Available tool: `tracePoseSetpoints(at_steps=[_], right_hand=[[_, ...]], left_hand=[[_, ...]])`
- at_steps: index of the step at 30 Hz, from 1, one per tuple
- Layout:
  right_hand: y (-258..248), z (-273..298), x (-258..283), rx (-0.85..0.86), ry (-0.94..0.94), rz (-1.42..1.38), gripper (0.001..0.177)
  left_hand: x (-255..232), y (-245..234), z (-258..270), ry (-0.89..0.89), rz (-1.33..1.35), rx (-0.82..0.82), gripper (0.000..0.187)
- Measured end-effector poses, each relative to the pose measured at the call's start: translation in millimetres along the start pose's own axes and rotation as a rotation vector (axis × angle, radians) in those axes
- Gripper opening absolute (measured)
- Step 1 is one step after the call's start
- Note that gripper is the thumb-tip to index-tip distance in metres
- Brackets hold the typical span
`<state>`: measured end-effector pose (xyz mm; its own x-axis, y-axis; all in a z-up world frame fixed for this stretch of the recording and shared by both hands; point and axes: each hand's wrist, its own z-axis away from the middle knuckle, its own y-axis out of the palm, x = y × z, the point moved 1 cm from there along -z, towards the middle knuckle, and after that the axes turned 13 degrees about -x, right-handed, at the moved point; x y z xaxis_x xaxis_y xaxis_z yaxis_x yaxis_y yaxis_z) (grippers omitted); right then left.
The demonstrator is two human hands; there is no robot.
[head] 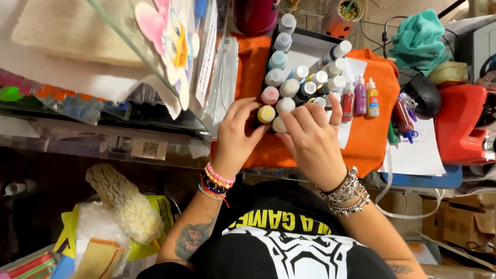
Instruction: Organize small paint bottles into a storage tray and open a security gate.
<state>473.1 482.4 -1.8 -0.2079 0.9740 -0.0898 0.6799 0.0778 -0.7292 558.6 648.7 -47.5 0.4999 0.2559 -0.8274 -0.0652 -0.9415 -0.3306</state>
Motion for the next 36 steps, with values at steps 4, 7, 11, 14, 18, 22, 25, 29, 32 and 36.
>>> tracePoseSetpoints(at_steps=[4,7,11,14,18,22,25,29,32,36], right_hand=[[-1.4,-8.7,-3.1,-0.002,-0.021,0.016,0.031],[2.4,-9.4,-7.1,0.008,-0.037,0.028,0.029],[10.6,-12.9,-12.9,0.027,-0.040,0.090,0.038],[15.0,-21.9,-16.4,0.007,-0.037,0.123,0.038],[14.9,-34.4,-24.8,0.022,-0.075,0.184,0.042],[23.4,-44.2,-32.3,0.019,-0.076,0.157,0.039],[31.4,-53.6,-36.6,0.014,-0.076,0.206,0.036],[30.3,-64.8,-45.6,0.098,-0.008,0.244,0.045],[24.3,-62.3,-51.4,0.112,-0.009,0.145,0.050],[-12.3,-63.1,-64.8,0.042,0.133,-0.264,0.048]], left_hand=[[7.1,2.1,2.2,-0.017,0.012,0.005,0.046],[12.3,3.7,4.2,-0.042,0.034,0.009,0.045],[12.7,3.4,3.5,-0.031,0.030,0.009,0.046],[11.5,3.2,1.9,-0.040,0.019,0.020,0.045],[10.3,3.1,1.6,-0.048,0.013,0.029,0.044],[11.8,4.0,2.4,-0.052,-0.002,0.036,0.044],[11.7,2.9,4.2,-0.042,0.012,0.028,0.044],[9.5,2.4,6.1,0.045,0.049,0.006,0.039],[1.8,-0.1,7.0,0.036,-0.016,0.038,0.052],[-26.1,-4.6,8.7,0.256,-0.243,-0.118,0.066]])
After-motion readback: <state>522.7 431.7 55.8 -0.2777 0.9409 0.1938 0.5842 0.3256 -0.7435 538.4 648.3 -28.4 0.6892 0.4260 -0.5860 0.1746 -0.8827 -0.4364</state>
